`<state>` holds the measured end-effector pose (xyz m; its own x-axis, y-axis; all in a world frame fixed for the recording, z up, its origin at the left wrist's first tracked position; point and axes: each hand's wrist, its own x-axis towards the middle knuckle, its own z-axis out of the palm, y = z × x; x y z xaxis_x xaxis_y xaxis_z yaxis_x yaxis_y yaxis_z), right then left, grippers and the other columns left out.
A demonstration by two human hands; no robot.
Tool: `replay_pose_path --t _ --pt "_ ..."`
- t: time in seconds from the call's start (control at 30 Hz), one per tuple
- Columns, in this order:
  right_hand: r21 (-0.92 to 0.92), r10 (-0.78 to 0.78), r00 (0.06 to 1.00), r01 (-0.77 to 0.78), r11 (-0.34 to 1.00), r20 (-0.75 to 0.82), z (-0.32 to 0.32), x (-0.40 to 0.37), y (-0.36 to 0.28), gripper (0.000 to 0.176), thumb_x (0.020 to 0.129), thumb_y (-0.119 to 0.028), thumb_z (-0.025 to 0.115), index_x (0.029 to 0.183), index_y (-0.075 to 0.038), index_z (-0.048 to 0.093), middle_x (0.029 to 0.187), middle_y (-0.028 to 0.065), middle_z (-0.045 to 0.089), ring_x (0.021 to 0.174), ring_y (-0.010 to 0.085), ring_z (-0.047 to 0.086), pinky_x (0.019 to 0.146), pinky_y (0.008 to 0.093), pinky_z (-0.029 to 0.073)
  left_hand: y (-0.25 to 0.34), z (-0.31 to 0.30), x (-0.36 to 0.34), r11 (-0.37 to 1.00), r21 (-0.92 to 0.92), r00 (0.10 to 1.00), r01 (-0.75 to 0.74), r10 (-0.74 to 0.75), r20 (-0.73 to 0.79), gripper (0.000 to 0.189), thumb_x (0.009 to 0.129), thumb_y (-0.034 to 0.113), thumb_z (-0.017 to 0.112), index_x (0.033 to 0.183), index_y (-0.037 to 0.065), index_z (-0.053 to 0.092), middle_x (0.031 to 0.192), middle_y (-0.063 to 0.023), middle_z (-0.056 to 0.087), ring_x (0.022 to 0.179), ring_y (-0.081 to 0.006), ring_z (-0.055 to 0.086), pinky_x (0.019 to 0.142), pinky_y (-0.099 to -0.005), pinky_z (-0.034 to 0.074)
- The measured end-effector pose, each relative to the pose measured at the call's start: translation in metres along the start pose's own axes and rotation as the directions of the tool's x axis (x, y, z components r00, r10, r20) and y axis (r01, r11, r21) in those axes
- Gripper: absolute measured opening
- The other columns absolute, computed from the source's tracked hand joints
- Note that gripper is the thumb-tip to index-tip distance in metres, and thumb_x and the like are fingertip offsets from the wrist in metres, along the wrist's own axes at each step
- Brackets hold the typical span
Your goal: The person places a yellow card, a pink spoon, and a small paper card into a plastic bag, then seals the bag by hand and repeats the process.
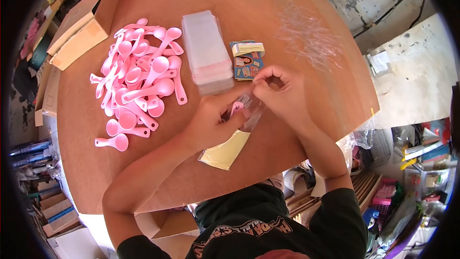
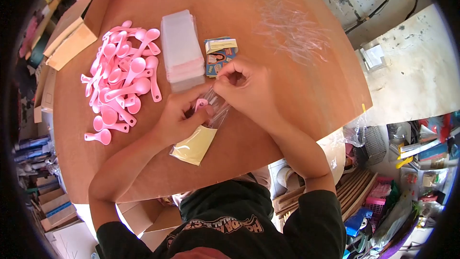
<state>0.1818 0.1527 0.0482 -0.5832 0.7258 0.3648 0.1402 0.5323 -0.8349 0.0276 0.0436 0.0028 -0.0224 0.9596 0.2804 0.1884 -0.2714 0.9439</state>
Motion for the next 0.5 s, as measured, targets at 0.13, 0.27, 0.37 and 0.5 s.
replay_pose_path --t 0.13,0.27,0.37,0.5 --pt "0.317 0.316 0.948 -0.307 0.897 0.025 0.004 -0.001 -0.012 0.002 0.078 -0.002 0.065 0.078 0.000 0.066 0.072 0.0027 0.064 0.066 0.0067 0.059 0.057 0.0226 0.048 0.007 0.002 0.001 0.957 -0.286 0.999 0.043 -0.050 -0.019 0.042 0.092 0.000 0.056 0.133 0.003 0.054 0.078 0.0011 0.063 0.064 -0.0038 0.056 0.057 -0.0225 0.047" --pt "0.441 0.273 0.949 -0.181 0.879 -0.156 -0.012 0.012 0.007 0.010 0.084 -0.008 0.061 0.080 0.000 0.065 0.070 0.0032 0.063 0.066 0.0078 0.058 0.061 0.0245 0.048 0.004 0.001 -0.004 0.911 -0.400 0.994 0.104 -0.110 0.007 0.040 0.093 -0.001 0.054 0.133 0.002 0.053 0.084 -0.0009 0.062 0.070 -0.0042 0.058 0.062 -0.0223 0.049" --pt "0.587 0.265 0.957 -0.150 0.795 -0.115 -0.061 0.045 0.042 0.016 0.088 -0.013 0.057 0.086 0.001 0.065 0.079 0.0068 0.065 0.065 0.0132 0.058 0.061 0.0276 0.049 0.005 -0.006 -0.002 0.927 -0.359 0.994 0.106 -0.110 0.010 0.040 0.095 0.004 0.055 0.135 0.004 0.050 0.087 0.0008 0.061 0.073 -0.0039 0.058 0.065 -0.0210 0.049" --pt "0.185 0.324 0.895 -0.278 0.943 -0.307 -0.147 0.126 0.091 0.023 0.089 -0.019 0.057 0.089 0.001 0.067 0.082 0.0075 0.067 0.069 0.0150 0.062 0.062 0.0269 0.052 -0.005 -0.004 0.003 0.950 -0.267 0.986 0.160 -0.164 0.007 0.037 0.097 0.005 0.053 0.133 0.004 0.051 0.082 0.0006 0.060 0.071 -0.0047 0.057 0.065 -0.0224 0.050"
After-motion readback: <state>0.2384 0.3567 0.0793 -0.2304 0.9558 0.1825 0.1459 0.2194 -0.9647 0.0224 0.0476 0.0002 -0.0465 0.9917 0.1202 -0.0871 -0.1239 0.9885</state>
